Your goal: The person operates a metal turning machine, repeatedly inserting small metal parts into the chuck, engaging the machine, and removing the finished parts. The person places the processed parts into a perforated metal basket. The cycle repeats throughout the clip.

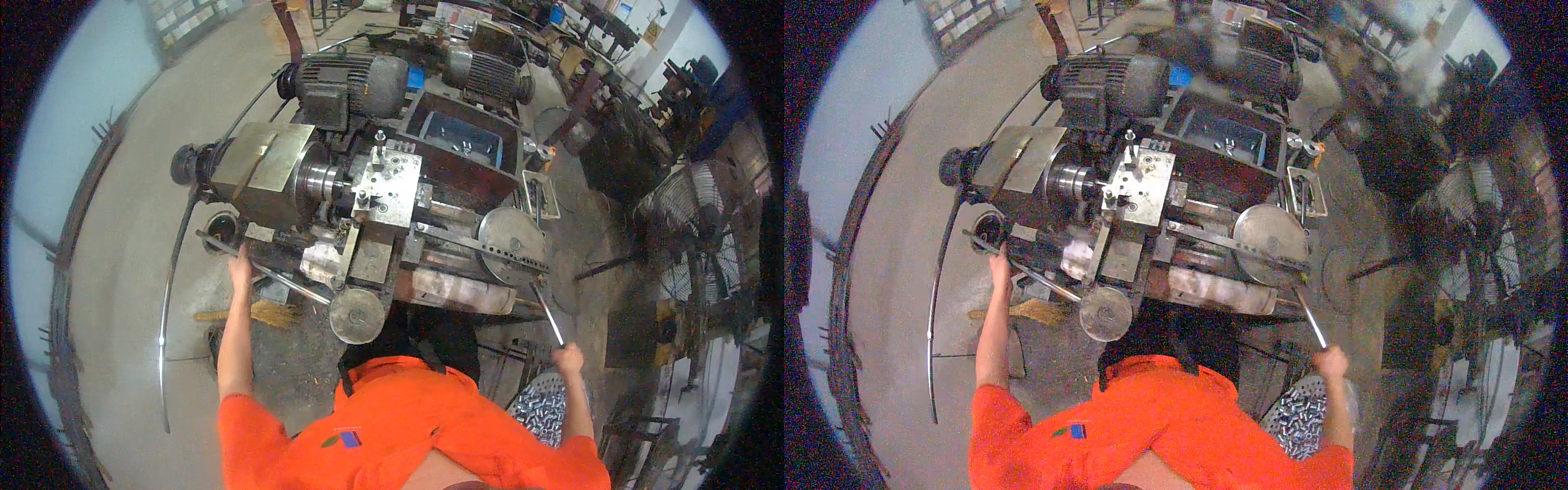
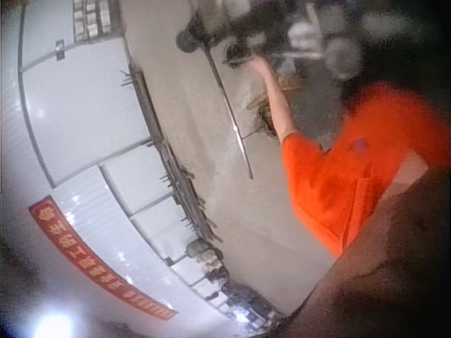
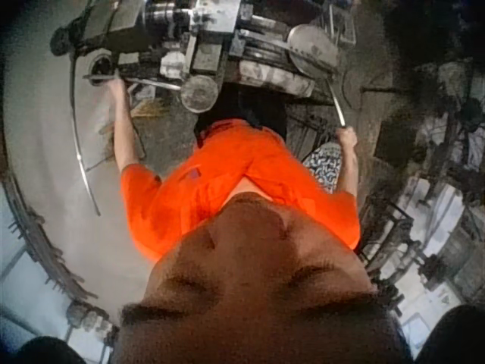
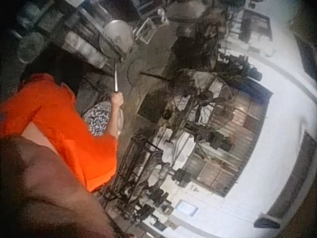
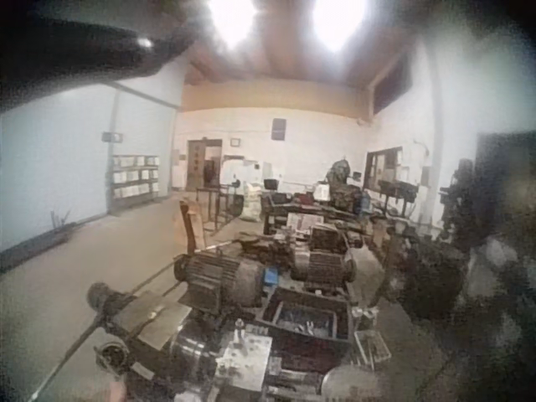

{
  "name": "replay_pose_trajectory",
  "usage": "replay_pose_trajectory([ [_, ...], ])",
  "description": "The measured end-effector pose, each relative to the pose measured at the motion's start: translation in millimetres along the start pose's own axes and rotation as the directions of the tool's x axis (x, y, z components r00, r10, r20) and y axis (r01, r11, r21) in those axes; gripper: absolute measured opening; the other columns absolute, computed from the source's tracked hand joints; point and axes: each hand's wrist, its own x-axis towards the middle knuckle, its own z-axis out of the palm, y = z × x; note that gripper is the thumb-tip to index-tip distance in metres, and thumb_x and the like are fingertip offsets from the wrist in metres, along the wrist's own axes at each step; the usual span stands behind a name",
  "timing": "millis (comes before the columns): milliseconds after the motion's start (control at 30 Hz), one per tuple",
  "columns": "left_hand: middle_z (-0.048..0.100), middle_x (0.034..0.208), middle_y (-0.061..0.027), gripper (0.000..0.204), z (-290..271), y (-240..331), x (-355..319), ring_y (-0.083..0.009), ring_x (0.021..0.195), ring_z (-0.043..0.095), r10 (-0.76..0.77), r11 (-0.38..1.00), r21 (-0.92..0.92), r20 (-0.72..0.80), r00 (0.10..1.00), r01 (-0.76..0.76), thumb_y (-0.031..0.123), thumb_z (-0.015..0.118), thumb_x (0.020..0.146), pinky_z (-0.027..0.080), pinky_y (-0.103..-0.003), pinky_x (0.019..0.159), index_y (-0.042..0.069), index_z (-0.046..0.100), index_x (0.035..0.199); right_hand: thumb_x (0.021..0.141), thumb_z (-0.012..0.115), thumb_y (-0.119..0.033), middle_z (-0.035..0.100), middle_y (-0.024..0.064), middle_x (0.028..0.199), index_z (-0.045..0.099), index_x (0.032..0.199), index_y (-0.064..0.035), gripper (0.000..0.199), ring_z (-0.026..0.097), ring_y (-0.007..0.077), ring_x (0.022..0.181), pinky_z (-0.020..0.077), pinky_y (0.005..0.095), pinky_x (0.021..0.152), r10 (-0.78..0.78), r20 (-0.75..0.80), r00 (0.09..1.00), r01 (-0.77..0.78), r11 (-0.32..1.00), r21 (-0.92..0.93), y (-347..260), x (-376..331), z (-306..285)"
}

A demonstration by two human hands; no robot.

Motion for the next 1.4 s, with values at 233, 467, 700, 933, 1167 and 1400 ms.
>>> replay_pose_trajectory([
  [233,0.055,0.069,-0.0093,0.034,-7,-23,18,-0.0185,0.059,0.057,0.050,0.991,-0.116,-0.098,0.994,-0.061,0.027,0.052,0.086,0.047,-0.032,0.045,-0.006,0.052,0.087,0.063,0.060,-0.010,0.052,-0.0006,0.062,0.059,0.080,-0.0025,0.019,0.046,0.0102,0.054,0.0366,0.0266,0.049,-0.157,0.343,0.926,-0.261,0.389,0.883,-54,-89,15],
  [467,0.055,0.070,-0.0084,0.029,-3,-11,7,-0.0197,0.056,0.057,0.090,0.991,-0.092,-0.079,0.993,-0.097,0.025,0.052,0.085,0.050,-0.034,0.047,-0.004,0.054,0.088,0.064,0.055,-0.006,0.045,-0.0029,0.059,0.057,0.085,-0.0023,0.021,0.039,0.0078,0.047,0.0277,0.0239,0.042,-0.157,0.337,0.928,-0.291,0.257,0.921,-98,-126,11],
  [700,0.058,0.075,-0.0108,0.032,-10,-27,25,-0.0209,0.056,0.057,0.066,0.995,-0.072,-0.065,0.996,-0.071,0.027,0.053,0.084,0.047,-0.034,0.045,-0.004,0.055,0.090,0.064,0.055,-0.008,0.051,-0.0011,0.065,0.058,0.084,-0.0027,0.021,0.045,0.0090,0.056,0.0359,0.0241,0.050,-0.099,0.287,0.953,-0.227,0.396,0.890,-123,-139,-4],
  [933,0.056,0.066,-0.0088,0.031,-21,-38,48,-0.0216,0.052,0.058,0.031,0.990,0.139,0.019,0.999,-0.033,0.030,0.051,0.087,0.049,-0.035,0.043,0.000,0.053,0.081,0.060,0.056,-0.008,0.045,-0.0007,0.056,0.059,0.085,-0.0022,0.025,0.042,0.0104,0.050,0.0310,0.0268,0.044,-0.149,0.301,0.942,-0.254,0.273,0.928,-128,-134,-16],
  [1167,0.055,0.080,-0.0101,0.031,-24,-38,46,-0.0217,0.063,0.060,-0.033,0.986,0.162,0.026,0.999,0.029,0.031,0.051,0.086,0.053,-0.037,0.044,0.002,0.051,0.093,0.058,0.056,-0.013,0.055,0.0206,0.064,0.059,0.090,-0.0001,0.035,0.053,0.0345,0.057,0.0423,0.0423,0.053,-0.158,-0.127,0.979,0.201,0.836,0.510,-50,-65,-32],
  [1400,0.058,0.060,-0.0123,0.043,-13,-44,33,-0.0222,0.062,0.063,0.083,0.992,0.089,0.018,0.996,-0.084,0.036,0.055,0.083,0.048,-0.035,0.053,-0.005,0.058,0.071,0.059,0.065,-0.021,0.060,0.0162,0.096,0.053,0.119,-0.0097,0.062,0.059,0.0337,0.087,0.0459,0.0446,0.074,-0.052,-0.190,0.980,0.046,0.998,-0.038,-10,79,-31],
])
